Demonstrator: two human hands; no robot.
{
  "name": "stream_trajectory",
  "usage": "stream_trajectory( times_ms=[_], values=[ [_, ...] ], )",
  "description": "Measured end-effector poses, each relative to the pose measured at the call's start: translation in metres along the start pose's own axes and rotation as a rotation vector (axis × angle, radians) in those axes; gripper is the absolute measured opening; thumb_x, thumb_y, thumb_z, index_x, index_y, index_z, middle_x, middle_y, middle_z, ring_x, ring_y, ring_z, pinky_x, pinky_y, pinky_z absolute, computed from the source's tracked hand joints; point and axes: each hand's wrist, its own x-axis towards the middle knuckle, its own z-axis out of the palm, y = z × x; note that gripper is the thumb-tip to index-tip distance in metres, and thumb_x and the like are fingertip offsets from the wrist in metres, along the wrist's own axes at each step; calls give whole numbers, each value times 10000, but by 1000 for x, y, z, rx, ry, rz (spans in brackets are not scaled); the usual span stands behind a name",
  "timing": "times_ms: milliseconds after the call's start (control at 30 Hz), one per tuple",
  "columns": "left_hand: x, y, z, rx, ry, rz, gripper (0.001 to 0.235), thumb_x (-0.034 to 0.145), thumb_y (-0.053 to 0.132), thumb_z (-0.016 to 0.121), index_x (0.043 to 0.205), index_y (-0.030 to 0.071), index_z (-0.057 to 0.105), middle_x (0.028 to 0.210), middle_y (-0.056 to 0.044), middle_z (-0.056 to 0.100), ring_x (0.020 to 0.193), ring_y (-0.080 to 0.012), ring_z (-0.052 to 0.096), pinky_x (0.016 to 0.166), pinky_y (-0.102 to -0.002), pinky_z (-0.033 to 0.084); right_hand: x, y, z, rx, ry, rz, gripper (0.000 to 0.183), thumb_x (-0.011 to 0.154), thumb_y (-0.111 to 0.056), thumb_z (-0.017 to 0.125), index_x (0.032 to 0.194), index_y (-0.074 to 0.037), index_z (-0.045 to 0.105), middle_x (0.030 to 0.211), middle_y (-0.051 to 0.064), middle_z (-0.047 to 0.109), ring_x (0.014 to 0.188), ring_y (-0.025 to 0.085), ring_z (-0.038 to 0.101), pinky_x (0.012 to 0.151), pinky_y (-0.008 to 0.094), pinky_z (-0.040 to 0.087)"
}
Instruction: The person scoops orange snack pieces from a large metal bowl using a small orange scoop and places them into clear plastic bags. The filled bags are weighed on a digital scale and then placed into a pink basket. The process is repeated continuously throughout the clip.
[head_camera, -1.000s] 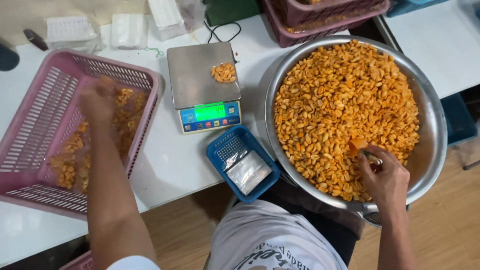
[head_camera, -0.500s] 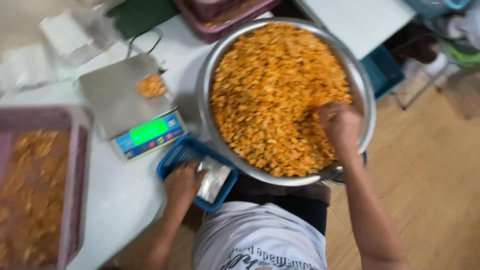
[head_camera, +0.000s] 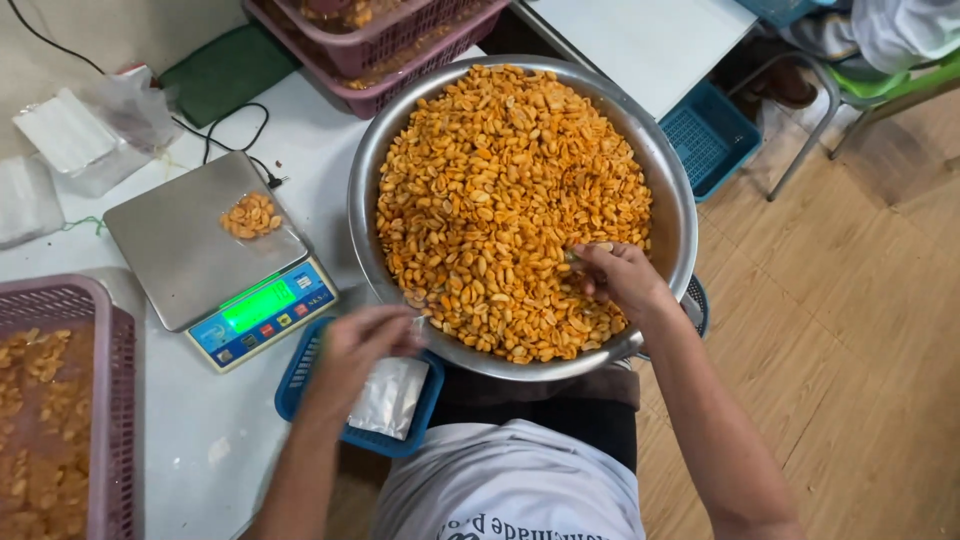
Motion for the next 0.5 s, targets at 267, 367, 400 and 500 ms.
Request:
stream_trajectory(
  times_ms=[267,367,400,500],
  values=[
    [58,-3,84,-21,-432,-4,226,899,146,837,795,-41,764,451,-83,561,380,-105,494,410,-261,442,-19,-39,7,163,15,-172,110,943,-171,711,952,-62,718,909,160,740,415,179,533,385,257,309],
    [68,-11,100,-10,-431,18,227,840,154,886,931,-27,782,602,-119,701,434,-123,609,418,-264,517,-76,-88,45,-108,1,-459,181,909,-69,669,1017,45,757,489,142,584,373,126,444,399,211,275],
    [64,-3,104,-7,-436,17,227,840,154,886,931,-27,782,602,-119,701,434,-123,609,418,-264,517,-72,-83,44,-105,6,-459,181,909,-69,669,1017,45,757,489,142,584,373,126,444,399,211,275],
    [58,10,112,12,-432,59,250,840,165,871,928,-26,736,622,-129,719,491,-148,696,453,-258,598,-70,-76,43,-572,67,-884,140,852,-136,807,990,-120,816,1035,118,799,743,238,756,530,270,517]
  ],
)
